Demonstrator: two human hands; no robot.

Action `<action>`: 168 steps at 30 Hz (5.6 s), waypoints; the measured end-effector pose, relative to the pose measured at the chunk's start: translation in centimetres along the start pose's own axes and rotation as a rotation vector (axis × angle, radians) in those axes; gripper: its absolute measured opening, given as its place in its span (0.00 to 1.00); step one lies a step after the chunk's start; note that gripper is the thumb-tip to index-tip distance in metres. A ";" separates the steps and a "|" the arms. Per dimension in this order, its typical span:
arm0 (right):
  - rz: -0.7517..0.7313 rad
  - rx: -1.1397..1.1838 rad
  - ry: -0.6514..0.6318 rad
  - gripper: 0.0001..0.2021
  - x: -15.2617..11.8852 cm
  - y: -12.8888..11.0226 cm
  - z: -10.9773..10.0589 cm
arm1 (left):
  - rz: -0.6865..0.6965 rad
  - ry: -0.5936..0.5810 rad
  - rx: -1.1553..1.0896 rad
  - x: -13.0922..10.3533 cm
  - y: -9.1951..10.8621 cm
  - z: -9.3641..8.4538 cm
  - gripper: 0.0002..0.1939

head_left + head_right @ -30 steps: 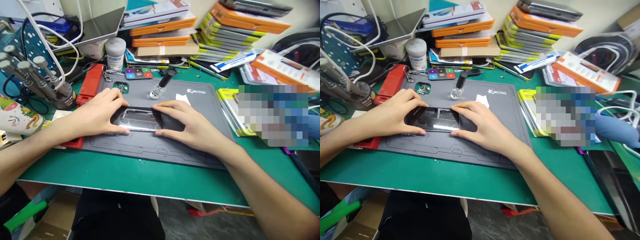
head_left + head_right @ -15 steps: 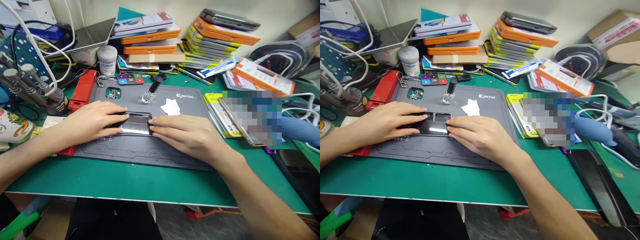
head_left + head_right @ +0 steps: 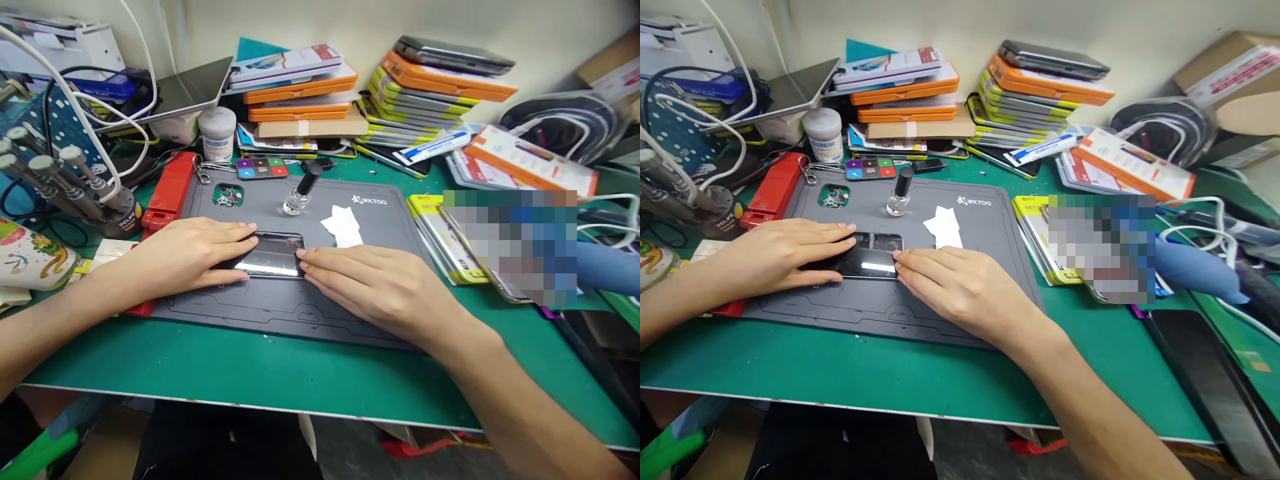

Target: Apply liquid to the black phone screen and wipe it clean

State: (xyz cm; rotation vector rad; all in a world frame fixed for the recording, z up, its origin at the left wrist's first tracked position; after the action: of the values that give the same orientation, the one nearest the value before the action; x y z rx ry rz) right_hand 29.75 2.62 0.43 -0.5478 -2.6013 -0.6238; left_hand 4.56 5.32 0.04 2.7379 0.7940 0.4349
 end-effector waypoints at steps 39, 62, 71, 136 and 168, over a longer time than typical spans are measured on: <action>-0.115 -0.165 -0.018 0.11 0.2 -1.8 -0.1 | -0.100 -0.032 -0.060 -0.1 0.0 0.1 0.27; -0.100 -0.213 0.014 0.07 0.9 -1.7 -0.9 | -0.065 -0.028 -0.021 -0.1 0.3 -0.1 0.28; -0.102 -0.211 0.037 0.06 1.0 -1.9 -1.2 | -0.154 -0.062 -0.071 -0.1 0.3 -0.4 0.31; 0.022 -0.068 -0.011 0.05 0.7 -1.1 -0.2 | -0.247 -0.068 -0.210 0.1 -0.2 -0.5 0.34; 0.248 0.133 -0.089 0.06 0.3 -0.1 0.4 | -0.139 -0.020 -0.201 0.0 0.2 -0.4 0.30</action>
State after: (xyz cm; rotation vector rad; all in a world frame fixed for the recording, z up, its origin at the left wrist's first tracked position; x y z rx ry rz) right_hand 29.33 2.78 0.19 -0.8546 -2.5763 -0.3511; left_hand 4.58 5.20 0.47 2.4807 0.8772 0.4318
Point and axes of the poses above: each hand's wrist, its own x-axis towards the middle knuckle, its own z-axis out of the palm, y = z × x, the point moved 5 cm from there along x, towards the middle knuckle, and after that the axes turned 13 degrees about -x, right-handed, at the moved point
